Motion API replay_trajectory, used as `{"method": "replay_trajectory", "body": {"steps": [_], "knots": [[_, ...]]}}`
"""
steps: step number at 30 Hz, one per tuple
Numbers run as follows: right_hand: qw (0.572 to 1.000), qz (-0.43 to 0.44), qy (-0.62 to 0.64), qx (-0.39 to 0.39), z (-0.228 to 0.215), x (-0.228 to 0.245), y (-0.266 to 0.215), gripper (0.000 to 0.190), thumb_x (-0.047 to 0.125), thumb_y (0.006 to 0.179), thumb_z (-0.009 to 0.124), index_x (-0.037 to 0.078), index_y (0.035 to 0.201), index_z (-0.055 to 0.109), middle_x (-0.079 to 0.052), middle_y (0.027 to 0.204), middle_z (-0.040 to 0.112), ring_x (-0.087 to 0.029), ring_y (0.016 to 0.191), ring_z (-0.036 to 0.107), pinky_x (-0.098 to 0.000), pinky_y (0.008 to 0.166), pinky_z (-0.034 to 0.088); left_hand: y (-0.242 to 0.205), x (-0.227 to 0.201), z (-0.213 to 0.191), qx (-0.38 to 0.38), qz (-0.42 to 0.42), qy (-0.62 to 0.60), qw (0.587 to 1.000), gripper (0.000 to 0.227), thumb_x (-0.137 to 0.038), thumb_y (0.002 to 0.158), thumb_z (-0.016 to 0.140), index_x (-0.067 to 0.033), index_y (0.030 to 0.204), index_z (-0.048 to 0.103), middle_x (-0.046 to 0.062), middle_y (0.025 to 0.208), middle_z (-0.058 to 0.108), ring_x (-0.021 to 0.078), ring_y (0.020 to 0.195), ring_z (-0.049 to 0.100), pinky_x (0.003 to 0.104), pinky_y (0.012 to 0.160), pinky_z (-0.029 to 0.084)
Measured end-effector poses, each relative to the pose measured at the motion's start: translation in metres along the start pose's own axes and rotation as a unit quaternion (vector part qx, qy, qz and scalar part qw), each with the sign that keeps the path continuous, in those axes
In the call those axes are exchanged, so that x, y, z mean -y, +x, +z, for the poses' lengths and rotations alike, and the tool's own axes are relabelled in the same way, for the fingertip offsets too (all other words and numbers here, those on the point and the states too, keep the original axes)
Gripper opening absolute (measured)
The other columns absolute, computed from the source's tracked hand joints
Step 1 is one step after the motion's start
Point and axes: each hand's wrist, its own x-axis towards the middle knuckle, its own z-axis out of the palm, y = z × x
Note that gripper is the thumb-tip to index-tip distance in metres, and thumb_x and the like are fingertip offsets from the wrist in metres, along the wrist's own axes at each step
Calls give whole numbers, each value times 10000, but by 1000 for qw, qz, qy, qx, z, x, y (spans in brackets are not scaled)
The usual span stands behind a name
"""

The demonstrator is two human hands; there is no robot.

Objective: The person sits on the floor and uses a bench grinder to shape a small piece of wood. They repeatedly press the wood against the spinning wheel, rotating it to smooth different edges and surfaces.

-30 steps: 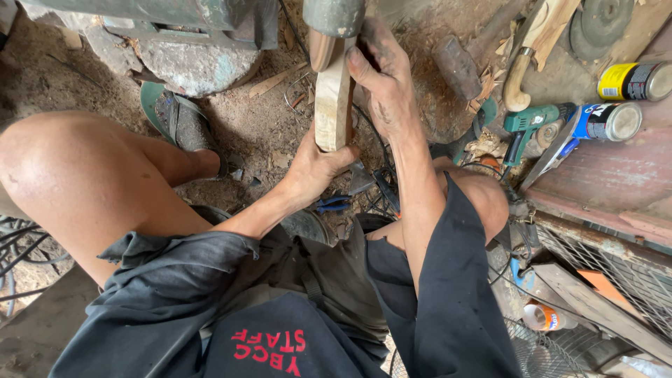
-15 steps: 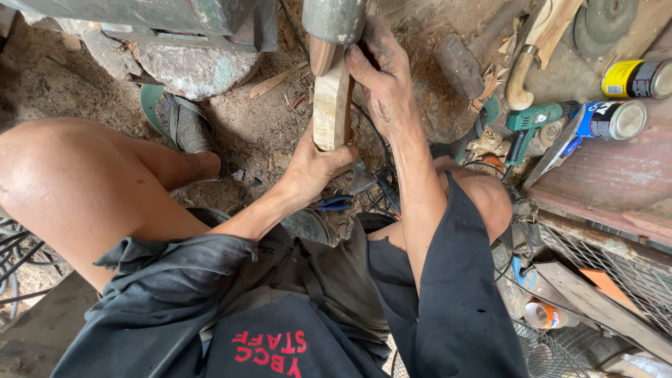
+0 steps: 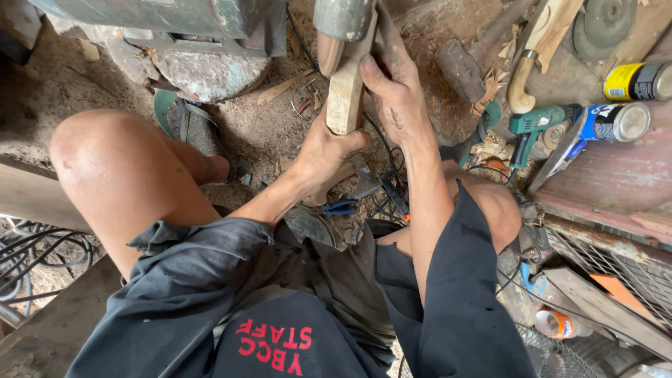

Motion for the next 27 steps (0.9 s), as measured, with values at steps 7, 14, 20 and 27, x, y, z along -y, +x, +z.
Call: {"method": "replay_trajectory", "body": {"steps": [7,14,20,27], "knots": [[1000,-2,3,-12,-6,-14,10,893,246,1030,780,15,1684,218,-224,1718,355,-317,1565,341,-410,1338,248,5,1,-5,-1,-7,-9,1000,552,-16,813,729,2,1309,488,66,1110,615,190,1045,614,366,986,527],[1000,11,-18,3,-5,-13,11,942,332,995,805,53,1681,221,-216,1703,375,-320,1591,365,-453,1370,309,3,-5,-7,0,-35,-3,999,542,-30,803,721,-34,1286,475,77,1101,597,199,1049,612,385,987,528],[1000,17,-9,6,-3,-12,11,936,309,1005,811,52,1683,218,-224,1682,395,-315,1561,368,-426,1347,284,4,-3,-5,-17,-30,-13,999,527,-19,807,727,-32,1279,494,58,1091,608,184,1022,602,371,956,518],[1000,21,4,14,-4,-11,12,930,284,1004,807,59,1686,216,-220,1657,385,-310,1566,364,-430,1348,285,1,-3,-5,-18,-31,-23,999,506,-19,815,728,-32,1267,502,56,1084,601,176,1011,597,364,945,518]]}}
